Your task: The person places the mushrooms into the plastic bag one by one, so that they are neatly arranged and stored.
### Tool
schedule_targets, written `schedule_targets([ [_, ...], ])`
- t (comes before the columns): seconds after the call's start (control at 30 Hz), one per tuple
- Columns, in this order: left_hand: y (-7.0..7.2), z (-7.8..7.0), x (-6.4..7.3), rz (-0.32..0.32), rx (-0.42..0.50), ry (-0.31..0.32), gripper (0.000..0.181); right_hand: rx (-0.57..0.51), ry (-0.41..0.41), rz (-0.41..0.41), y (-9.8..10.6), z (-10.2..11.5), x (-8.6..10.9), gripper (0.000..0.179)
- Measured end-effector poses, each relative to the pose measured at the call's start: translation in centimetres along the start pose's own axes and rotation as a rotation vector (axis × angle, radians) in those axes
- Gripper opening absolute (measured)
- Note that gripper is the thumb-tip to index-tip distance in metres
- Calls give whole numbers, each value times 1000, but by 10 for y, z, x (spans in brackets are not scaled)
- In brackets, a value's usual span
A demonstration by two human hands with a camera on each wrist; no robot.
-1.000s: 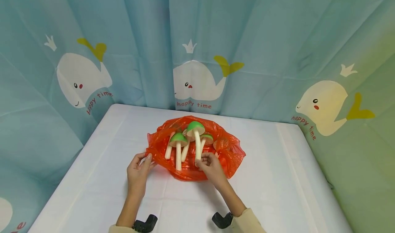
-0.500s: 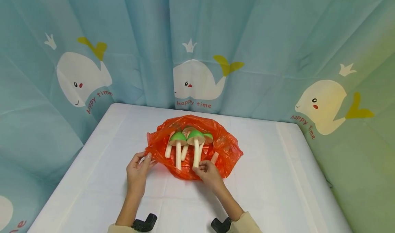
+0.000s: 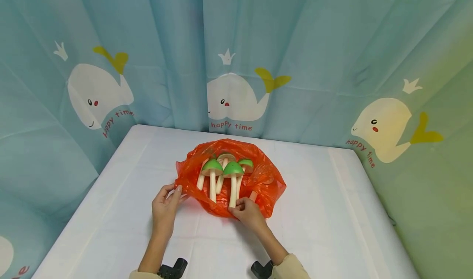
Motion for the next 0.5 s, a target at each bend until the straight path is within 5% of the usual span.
schedule_targets([
  [0.3, 5, 3, 2, -16, -128, 30, 29, 81, 97, -65, 19, 12, 20, 31],
  [0.5, 18, -3, 5, -67, -215, -28, 29, 110, 215, -140, 42, 23, 42, 23],
])
Point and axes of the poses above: each hand's wrist, its own x-axis away from the middle knuckle, its own y-axis out of the back of the hand, z = x × y, the point moved 10 cm from there along -x, towards the middle knuckle, and after that the axes turned 13 degrees about z, right-handed, at the moved point
